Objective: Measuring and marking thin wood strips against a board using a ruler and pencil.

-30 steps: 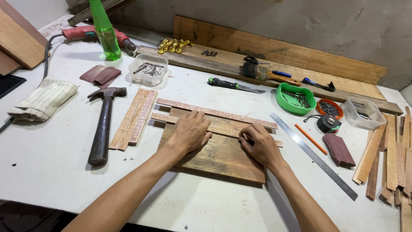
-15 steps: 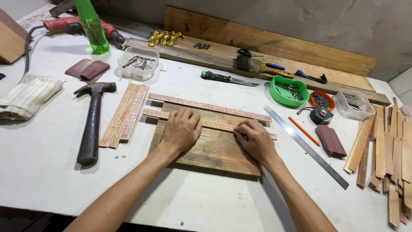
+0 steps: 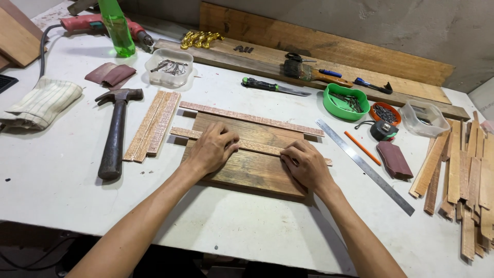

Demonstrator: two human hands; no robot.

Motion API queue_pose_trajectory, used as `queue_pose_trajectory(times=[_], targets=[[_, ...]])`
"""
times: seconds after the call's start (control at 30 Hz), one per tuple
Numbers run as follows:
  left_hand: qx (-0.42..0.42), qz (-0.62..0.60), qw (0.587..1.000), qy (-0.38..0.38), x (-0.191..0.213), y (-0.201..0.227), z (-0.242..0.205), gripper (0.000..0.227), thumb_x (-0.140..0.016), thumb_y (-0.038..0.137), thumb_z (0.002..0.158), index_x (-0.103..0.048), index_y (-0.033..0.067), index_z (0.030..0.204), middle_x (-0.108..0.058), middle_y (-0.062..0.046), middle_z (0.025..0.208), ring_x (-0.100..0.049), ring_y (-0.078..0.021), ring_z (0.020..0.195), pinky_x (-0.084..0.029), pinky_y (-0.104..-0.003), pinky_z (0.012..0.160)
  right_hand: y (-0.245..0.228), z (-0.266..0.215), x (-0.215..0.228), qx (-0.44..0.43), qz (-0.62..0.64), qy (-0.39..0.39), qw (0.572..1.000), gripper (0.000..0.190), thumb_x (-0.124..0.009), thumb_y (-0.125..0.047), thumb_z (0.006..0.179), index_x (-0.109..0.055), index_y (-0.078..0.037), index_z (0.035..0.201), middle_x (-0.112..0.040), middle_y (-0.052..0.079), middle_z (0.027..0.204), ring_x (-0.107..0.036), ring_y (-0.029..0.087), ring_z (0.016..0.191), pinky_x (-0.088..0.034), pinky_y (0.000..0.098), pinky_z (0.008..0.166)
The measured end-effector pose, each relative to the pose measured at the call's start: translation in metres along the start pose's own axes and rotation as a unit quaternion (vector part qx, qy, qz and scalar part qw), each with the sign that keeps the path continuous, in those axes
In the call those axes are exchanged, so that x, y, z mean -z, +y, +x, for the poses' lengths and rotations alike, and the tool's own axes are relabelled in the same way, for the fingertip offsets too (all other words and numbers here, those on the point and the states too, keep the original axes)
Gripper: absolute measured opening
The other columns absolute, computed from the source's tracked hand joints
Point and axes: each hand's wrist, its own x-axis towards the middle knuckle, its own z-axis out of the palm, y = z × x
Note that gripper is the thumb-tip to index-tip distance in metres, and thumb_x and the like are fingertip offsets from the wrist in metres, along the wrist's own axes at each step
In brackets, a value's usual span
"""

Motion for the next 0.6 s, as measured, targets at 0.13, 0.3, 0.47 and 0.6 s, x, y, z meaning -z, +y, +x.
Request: queue_pose_trajectory(times=[0.13,0.3,0.47,0.6], targets=[[0.003,0.019,0.999,-0.044,0.004,0.001,-0.009,0.047,-0.068,0.053,0.090,-0.069,0.0141,0.118,-0.062,-0.009,0.119,-0.058,-0.0262,0.112,-0.050,-0.045,0.104,0.007,-0.008,-0.001,-0.012,-0.013,-0.064,0.998,0.035,-0.071,-0.047,0.093,-0.072,-0.015,0.108,-0.069,0.004,0.114,-0.067,0.021,0.104,-0.059,0.0364,0.091],[-0.114,0.102,0.977,-0.151,0.018,0.027,-0.025,0.129,-0.069,0.094,0.047,-0.043,0.0165,0.147,-0.036,-0.028,0.150,-0.029,-0.0431,0.142,-0.013,-0.065,0.117,-0.016,-0.006,0.016,0.046,-0.051,-0.173,0.982,0.127,-0.071,-0.091,0.047,-0.044,-0.021,0.150,-0.050,0.013,0.145,-0.048,0.036,0.132,-0.039,0.0575,0.113],[-0.107,0.113,0.976,-0.150,0.009,0.019,-0.020,0.122,-0.072,0.091,0.053,-0.043,0.0233,0.150,-0.034,-0.026,0.154,-0.027,-0.0435,0.145,-0.012,-0.066,0.120,-0.017,-0.001,0.013,0.020,-0.050,-0.173,0.983,0.126,-0.074,-0.086,0.044,-0.046,-0.021,0.148,-0.050,0.013,0.144,-0.048,0.035,0.130,-0.039,0.0562,0.110],[-0.094,0.106,0.979,-0.149,0.006,0.014,-0.008,0.119,-0.074,0.088,0.052,-0.045,0.0244,0.148,-0.035,-0.025,0.153,-0.028,-0.0419,0.145,-0.012,-0.064,0.121,-0.011,0.008,0.013,0.006,-0.057,-0.175,0.983,0.125,-0.077,-0.084,0.042,-0.048,-0.021,0.147,-0.050,0.013,0.144,-0.048,0.036,0.130,-0.039,0.0568,0.110]])
